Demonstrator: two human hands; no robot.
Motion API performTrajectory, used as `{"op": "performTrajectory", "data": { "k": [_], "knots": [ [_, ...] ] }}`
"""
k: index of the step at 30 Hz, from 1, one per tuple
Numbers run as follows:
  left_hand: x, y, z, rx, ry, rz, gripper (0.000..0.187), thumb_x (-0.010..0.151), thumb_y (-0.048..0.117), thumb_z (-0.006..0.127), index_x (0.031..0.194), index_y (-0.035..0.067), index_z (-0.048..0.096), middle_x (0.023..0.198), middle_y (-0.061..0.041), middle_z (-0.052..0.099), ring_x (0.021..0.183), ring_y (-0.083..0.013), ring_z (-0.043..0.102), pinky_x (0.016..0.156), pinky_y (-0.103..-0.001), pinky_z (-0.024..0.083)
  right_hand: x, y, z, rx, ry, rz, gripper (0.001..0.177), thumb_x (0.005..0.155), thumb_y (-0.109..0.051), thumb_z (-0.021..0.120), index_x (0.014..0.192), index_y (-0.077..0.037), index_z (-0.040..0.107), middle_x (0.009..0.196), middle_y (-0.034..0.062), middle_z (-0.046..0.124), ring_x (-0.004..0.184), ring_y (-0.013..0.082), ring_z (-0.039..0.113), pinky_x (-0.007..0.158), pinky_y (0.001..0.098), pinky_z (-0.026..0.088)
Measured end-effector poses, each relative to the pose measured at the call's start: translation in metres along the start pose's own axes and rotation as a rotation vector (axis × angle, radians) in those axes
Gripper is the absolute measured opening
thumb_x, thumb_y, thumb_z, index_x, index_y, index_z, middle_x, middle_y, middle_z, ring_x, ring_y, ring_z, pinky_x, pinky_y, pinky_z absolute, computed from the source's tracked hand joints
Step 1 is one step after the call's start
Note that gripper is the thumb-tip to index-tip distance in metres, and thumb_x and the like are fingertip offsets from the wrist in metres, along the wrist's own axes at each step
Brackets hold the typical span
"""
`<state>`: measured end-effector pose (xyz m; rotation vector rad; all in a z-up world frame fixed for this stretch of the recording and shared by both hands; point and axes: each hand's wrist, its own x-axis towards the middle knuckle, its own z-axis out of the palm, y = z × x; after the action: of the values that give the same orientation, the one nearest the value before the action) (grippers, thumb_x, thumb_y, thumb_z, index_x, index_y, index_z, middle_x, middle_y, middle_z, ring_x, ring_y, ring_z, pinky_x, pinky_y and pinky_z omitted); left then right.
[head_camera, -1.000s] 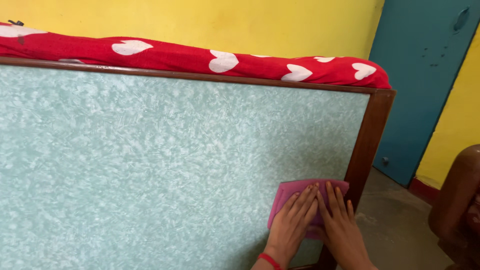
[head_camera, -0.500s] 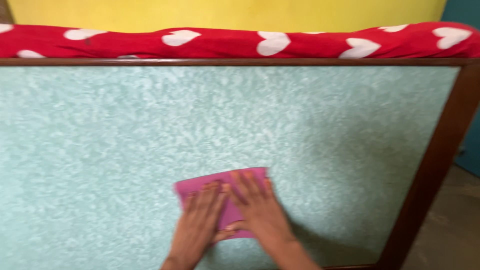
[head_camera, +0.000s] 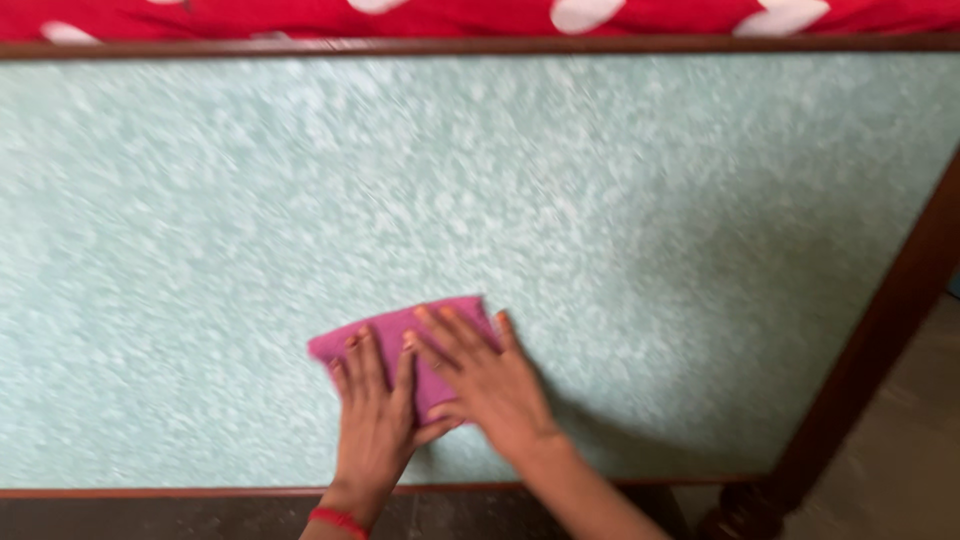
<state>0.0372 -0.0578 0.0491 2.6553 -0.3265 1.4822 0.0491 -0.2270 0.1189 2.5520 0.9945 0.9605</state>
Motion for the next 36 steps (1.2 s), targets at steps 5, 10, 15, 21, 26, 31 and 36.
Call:
{"op": "performTrajectory", "data": {
  "k": [5,10,15,21,26,31,36],
  "knots": [
    [0.021,0.083,0.034,-0.114,-0.062,0.101,0.126,0.058,0.068,0.081,0.158,0.020,0.023,0.161,-0.028,0.013,0.149,-0.0480,0.015,0.116,-0.069,0.012,-0.071,0.070,0.009,-0.067,-0.047,0.167,0.109,0.073,-0.071,0.059,0.165,-0.025,0.020,0.173,0.0040,0.007,0.153,0.0266,0.011,0.112,0.0725,0.019],
    [0.042,0.187,0.065,-0.155,-0.161,0.291,0.125,0.065,0.059,0.084,0.164,0.020,0.020,0.171,-0.013,0.014,0.157,-0.0330,0.016,0.124,-0.056,0.016,-0.162,0.141,0.032,-0.054,0.176,0.327,0.099,0.071,-0.065,0.064,0.150,-0.011,0.038,0.162,0.0193,0.019,0.151,0.0385,0.018,0.115,0.0732,0.020],
    [0.059,0.262,0.076,-0.003,-0.161,0.462,0.112,0.076,0.057,0.075,0.166,0.016,0.022,0.174,-0.007,0.014,0.159,-0.0239,0.016,0.127,-0.046,0.016,-0.232,0.181,0.068,-0.016,0.191,0.323,0.097,0.080,-0.048,0.067,0.151,0.009,0.031,0.164,0.0276,0.023,0.155,0.0447,0.020,0.122,0.0680,0.022],
    [0.046,0.222,0.067,0.168,-0.027,0.501,0.095,0.090,0.054,0.066,0.165,0.014,0.025,0.173,-0.002,0.018,0.158,-0.0184,0.019,0.128,-0.040,0.016,-0.212,0.166,0.105,0.001,0.203,0.243,0.101,0.086,-0.055,0.055,0.149,0.016,0.020,0.159,0.0385,0.017,0.149,0.0581,0.014,0.115,0.0724,0.018],
    [0.012,0.111,0.054,0.029,-0.244,0.467,0.106,0.085,0.067,0.056,0.164,0.009,0.018,0.172,-0.009,0.017,0.158,-0.0232,0.016,0.127,-0.044,0.015,-0.137,0.087,0.116,-0.010,0.323,0.137,0.109,0.085,-0.075,0.037,0.150,0.011,0.020,0.160,0.0308,0.013,0.148,0.0519,0.009,0.111,0.0742,0.011],
    [-0.037,0.007,0.035,0.095,-0.356,0.253,0.111,0.079,0.075,0.050,0.158,0.005,0.018,0.166,-0.023,0.016,0.151,-0.0336,0.016,0.121,-0.051,0.015,-0.064,0.002,0.104,0.075,0.155,-0.040,0.101,0.087,-0.076,0.033,0.158,-0.006,0.014,0.168,0.0151,0.003,0.153,0.0369,0.002,0.118,0.0646,0.009],
    [-0.078,-0.051,0.011,0.337,-0.419,0.075,0.111,0.078,0.074,0.049,0.155,-0.003,0.025,0.164,-0.029,0.022,0.152,-0.0392,0.022,0.119,-0.054,0.021,-0.014,-0.069,0.090,0.038,0.112,-0.146,0.101,0.088,-0.072,0.041,0.163,-0.011,0.015,0.172,0.0068,0.005,0.157,0.0268,0.004,0.122,0.0564,0.008]
  ]
}}
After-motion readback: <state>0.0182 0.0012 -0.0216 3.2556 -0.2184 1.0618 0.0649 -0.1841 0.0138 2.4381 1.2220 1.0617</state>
